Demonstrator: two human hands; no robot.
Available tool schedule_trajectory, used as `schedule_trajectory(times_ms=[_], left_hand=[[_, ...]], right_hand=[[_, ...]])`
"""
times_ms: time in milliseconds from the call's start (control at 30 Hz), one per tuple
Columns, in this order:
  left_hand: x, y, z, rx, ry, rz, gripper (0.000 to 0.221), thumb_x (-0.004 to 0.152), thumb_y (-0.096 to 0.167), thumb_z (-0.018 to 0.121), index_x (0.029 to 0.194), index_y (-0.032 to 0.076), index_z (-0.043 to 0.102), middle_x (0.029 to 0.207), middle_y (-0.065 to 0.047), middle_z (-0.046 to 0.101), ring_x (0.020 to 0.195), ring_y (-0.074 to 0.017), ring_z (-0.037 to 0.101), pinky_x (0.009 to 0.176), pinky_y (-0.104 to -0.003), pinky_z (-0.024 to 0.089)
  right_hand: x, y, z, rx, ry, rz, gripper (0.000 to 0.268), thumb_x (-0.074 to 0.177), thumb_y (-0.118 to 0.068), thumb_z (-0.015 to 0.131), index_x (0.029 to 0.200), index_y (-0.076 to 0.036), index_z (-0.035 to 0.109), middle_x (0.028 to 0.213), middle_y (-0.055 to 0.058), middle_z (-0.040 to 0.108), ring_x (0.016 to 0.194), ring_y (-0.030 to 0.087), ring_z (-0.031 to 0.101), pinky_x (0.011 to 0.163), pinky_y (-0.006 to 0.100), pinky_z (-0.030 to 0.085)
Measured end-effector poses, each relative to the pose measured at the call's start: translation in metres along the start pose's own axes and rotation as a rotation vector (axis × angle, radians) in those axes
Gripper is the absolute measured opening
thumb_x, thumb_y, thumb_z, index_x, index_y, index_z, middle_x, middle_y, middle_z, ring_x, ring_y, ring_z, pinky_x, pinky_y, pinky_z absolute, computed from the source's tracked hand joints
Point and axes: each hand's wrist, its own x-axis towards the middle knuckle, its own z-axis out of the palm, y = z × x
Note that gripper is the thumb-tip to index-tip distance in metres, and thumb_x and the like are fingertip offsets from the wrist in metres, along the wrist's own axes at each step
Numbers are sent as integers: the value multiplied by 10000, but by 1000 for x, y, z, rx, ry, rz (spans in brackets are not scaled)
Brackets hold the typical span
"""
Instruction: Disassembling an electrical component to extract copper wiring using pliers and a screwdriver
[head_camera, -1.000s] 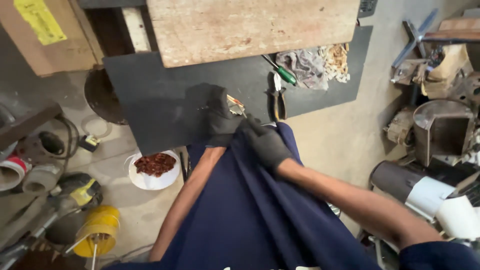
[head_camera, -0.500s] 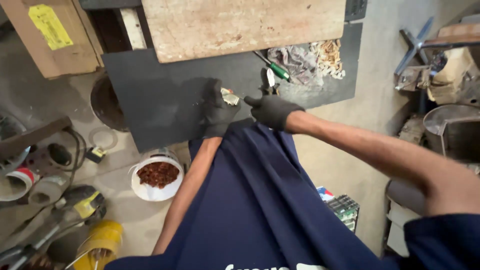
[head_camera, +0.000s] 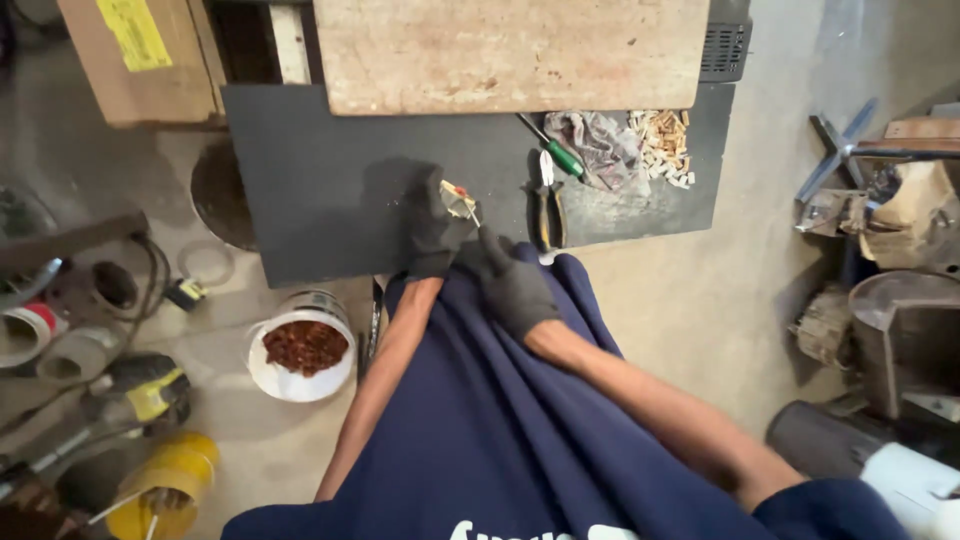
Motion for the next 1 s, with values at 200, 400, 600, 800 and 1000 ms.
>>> schedule_trajectory(times_ms=[200, 400, 600, 800, 1000], left_hand=[[1, 12, -8, -169, -125, -195, 1005, 577, 274, 976, 1418, 105, 453, 1298, -220, 615, 1167, -456, 650, 968, -516, 593], [32, 31, 5, 154, 254, -90, 876, 747, 520, 885, 1439, 151, 494, 1355, -102, 599, 1187, -294, 677, 976, -364, 595], [0, -1, -16, 59, -182, 35, 567, 879, 284, 763, 1386, 165, 539, 1279, -93, 641, 1150, -332, 670, 950, -457, 585], [-21, -2, -34, 262, -340, 10, 692, 940, 487, 730, 1509, 172, 491, 1252, -108, 691, 1133, -283, 690, 978, -407, 567], [51, 87, -66, 171, -425, 187, 731, 840, 409, 767, 1446, 130, 470, 1435, -206, 497, 1196, -421, 613, 968, -517, 544]], right_hand=[[27, 30, -35, 229, -36, -93, 499, 890, -480, 664, 1378, -524, 573, 1014, 119, 772, 1054, 339, 712, 907, 484, 587], [8, 21, -120, 65, -38, -263, 568, 983, -445, 545, 1525, -474, 379, 950, 254, 739, 990, 452, 700, 881, 607, 560], [14, 83, -58, 46, -79, -108, 580, 957, -530, 569, 1493, -532, 348, 1219, 10, 721, 1123, 293, 694, 991, 492, 555], [1, 91, -43, 354, -158, 28, 576, 932, -525, 627, 1469, -568, 423, 1175, 27, 737, 1175, 311, 661, 1053, 476, 527], [-3, 108, -35, 635, -181, 224, 434, 974, -637, 520, 1395, -532, 535, 1170, 105, 738, 1216, 351, 634, 1111, 495, 468]])
